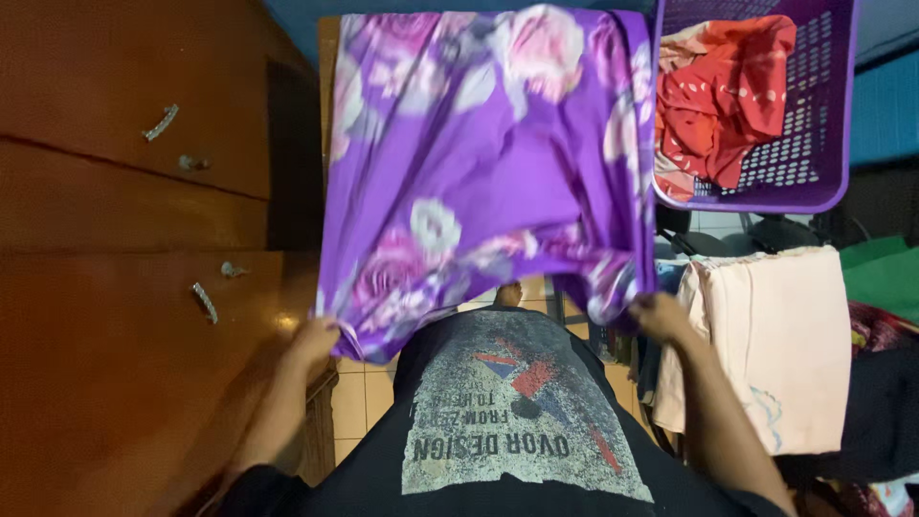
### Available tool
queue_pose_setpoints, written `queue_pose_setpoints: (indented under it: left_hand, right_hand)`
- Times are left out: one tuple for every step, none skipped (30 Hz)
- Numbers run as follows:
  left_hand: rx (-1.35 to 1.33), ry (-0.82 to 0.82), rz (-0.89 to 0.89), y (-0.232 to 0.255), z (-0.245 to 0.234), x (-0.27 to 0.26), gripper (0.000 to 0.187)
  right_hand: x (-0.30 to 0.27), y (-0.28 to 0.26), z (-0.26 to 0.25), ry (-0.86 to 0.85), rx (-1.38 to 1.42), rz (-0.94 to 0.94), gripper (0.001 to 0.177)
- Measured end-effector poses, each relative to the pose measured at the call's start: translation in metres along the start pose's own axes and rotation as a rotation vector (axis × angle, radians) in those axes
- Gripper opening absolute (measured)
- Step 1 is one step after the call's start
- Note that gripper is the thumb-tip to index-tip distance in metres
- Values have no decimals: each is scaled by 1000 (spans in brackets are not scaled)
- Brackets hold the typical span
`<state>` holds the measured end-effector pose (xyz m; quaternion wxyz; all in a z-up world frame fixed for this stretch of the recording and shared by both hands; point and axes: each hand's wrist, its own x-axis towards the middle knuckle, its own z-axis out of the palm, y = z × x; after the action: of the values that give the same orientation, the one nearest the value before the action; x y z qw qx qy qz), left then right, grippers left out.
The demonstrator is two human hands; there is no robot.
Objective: The person folds a light-colored bedsheet and a purple floral bedsheet on a wooden table. They smooth and align the fabric, fold it into neat rectangles, and place the finished items aside.
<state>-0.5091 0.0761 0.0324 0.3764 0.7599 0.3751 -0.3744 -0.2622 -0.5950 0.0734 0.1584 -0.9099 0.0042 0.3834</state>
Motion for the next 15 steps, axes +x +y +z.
queue_pose_setpoints:
  left_hand:
    - [72,3,44,-10,9,-3,26]
    - [84,59,115,-15,14,-6,31]
    - [70,95,154,-13,15,-8,35]
    - [52,114,179,-3,12,-7,39]
    - [28,134,201,11,6,-10,43]
    - [14,151,232,31,-2,-15,48]
    - [30,163,262,56,-12,-22,52]
    - [55,174,297,85,-22,-32,57]
    - [242,141,294,122,-31,-40,59]
    - [431,108,287,161,-35,-51,66]
    - [590,17,391,199,-36,-66,80]
    - [391,-59,615,233,-37,-82,85]
    - [235,-72,928,262,-31,-100,96]
    - [145,-44,1153,286,-22,-120,97]
    - [50,-19,1377,306,-16,-136,98]
  right_hand:
    - [-14,-8,15,-96,68,6,31]
    - [-30,-17,24,-224,114,97,31]
    - [-46,-30,30,-349,159,184,32]
    - [-54,-48,30,-267,268,145,31]
    - [-63,-67,26,-187,374,105,31]
    - [-73,-88,22,-104,480,65,32]
    - [-78,-110,14,87,467,-240,20]
    - [-79,-133,1,281,442,-542,10]
    - [-80,-157,-11,331,406,-528,12]
    - [-78,-183,-22,380,370,-514,16]
    - [-77,-209,-31,254,507,-503,15]
    - [-76,-235,-39,127,643,-490,14]
    - [-75,-260,-44,169,508,-632,17]
    - [-75,-281,-49,209,370,-770,22]
    - [-76,-299,-54,240,343,-915,24]
